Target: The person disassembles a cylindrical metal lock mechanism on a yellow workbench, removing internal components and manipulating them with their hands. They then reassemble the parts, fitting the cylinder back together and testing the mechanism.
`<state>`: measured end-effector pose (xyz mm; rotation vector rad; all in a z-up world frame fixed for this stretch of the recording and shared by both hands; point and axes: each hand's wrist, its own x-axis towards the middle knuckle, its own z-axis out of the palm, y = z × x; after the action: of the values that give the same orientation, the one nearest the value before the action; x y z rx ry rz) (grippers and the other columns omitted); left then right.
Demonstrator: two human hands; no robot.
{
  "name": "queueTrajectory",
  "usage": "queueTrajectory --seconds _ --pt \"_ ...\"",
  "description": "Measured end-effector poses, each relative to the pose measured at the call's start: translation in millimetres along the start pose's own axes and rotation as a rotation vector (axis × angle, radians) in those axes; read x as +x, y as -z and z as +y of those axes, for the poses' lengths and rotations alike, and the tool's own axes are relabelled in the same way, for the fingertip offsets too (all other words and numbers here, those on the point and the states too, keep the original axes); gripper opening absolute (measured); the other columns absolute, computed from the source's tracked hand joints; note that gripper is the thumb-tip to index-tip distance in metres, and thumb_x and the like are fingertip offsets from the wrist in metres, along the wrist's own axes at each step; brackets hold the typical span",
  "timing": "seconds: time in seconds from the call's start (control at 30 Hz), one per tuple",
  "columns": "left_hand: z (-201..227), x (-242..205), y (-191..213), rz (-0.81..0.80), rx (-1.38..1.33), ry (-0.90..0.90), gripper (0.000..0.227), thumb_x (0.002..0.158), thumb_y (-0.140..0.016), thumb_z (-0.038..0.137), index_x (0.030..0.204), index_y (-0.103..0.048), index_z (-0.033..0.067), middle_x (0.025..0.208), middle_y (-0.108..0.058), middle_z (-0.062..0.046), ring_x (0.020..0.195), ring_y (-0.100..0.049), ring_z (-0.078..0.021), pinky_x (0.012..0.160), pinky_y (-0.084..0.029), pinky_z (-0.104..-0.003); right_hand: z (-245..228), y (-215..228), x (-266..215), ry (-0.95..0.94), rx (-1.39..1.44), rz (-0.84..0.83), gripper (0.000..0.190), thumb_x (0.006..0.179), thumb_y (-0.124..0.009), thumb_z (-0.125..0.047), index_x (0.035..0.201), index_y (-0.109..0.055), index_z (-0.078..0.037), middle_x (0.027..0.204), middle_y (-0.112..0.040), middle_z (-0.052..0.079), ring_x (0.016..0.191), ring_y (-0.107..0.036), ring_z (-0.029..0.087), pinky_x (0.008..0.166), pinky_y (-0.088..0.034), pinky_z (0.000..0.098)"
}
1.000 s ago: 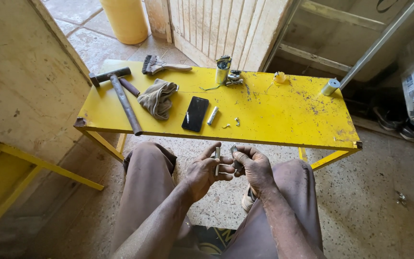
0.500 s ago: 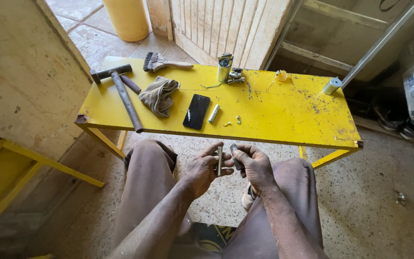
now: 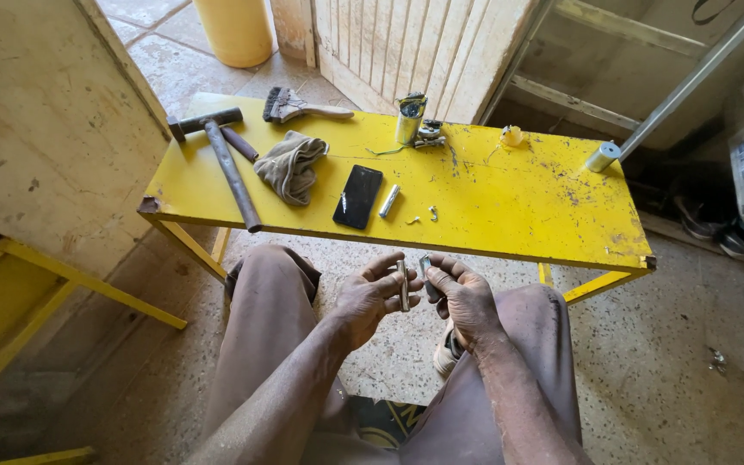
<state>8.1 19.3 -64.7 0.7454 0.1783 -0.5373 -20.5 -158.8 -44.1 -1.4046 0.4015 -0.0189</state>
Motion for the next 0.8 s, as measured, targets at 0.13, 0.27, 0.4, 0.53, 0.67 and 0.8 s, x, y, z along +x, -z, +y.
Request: queueTrajectory --seconds 0.13,0.27,0.4,0.53,0.67,0.8 --pt "6 -5 -5 0.014 0.028 0.007 0.043 0.103 -0.062 0.001 0.146 -0.061 0.0033 0.118 -0.073 -0.025 0.105 -0.079 -0.0376 0.085 -0.07 -0.054 2 -1 0 -0.011 -0.011 0.009 0.028 0.099 -0.075 -0.013 0.125 -0.072 -0.002 0.069 -0.068 0.012 0.056 -0.064 0.015 0.034 -0.04 0.018" --pt "7 -6 -5 0.03 0.04 0.001 0.039 0.106 -0.058 0.004 0.144 -0.061 0.0049 0.121 -0.073 -0.026 0.107 -0.079 -0.0392 0.082 -0.07 -0.056 -6 -7 -7 -0.011 -0.018 0.006 0.028 0.097 -0.076 -0.011 0.123 -0.073 -0.002 0.066 -0.068 0.012 0.052 -0.061 0.015 0.032 -0.038 0.0179" --pt "0 3 4 0.046 0.037 -0.022 0.038 0.106 -0.058 0.003 0.144 -0.06 0.004 0.119 -0.072 -0.026 0.103 -0.079 -0.0389 0.08 -0.07 -0.057 -13 -12 -20 -0.028 -0.053 0.001 0.026 0.095 -0.077 -0.007 0.12 -0.074 -0.001 0.062 -0.066 0.015 0.049 -0.062 0.018 0.03 -0.041 0.0195" --pt "3 1 0 0.082 0.058 -0.018 0.037 0.105 -0.059 0.005 0.142 -0.061 0.0053 0.115 -0.073 -0.021 0.097 -0.078 -0.0314 0.079 -0.07 -0.053 -25 -19 -38 -0.049 -0.074 -0.024 0.024 0.095 -0.075 -0.004 0.118 -0.073 0.004 0.06 -0.064 0.015 0.048 -0.061 0.018 0.03 -0.043 0.02" --pt "1 3 3 0.094 0.082 -0.039 0.035 0.105 -0.062 0.006 0.139 -0.063 0.0091 0.115 -0.075 -0.018 0.095 -0.079 -0.0268 0.078 -0.07 -0.048 -26 -21 -45 -0.032 -0.081 -0.034 0.025 0.091 -0.078 0.0 0.115 -0.075 0.007 0.062 -0.066 0.017 0.046 -0.063 0.019 0.027 -0.043 0.0211" --pt "0 4 3 0.089 0.099 -0.054 0.034 0.105 -0.062 0.007 0.139 -0.063 0.0102 0.115 -0.076 -0.018 0.094 -0.079 -0.0256 0.075 -0.07 -0.043 -25 -23 -47 -0.011 -0.099 -0.038 0.025 0.089 -0.079 0.003 0.113 -0.076 0.009 0.06 -0.067 0.017 0.043 -0.063 0.019 0.025 -0.043 0.0212"
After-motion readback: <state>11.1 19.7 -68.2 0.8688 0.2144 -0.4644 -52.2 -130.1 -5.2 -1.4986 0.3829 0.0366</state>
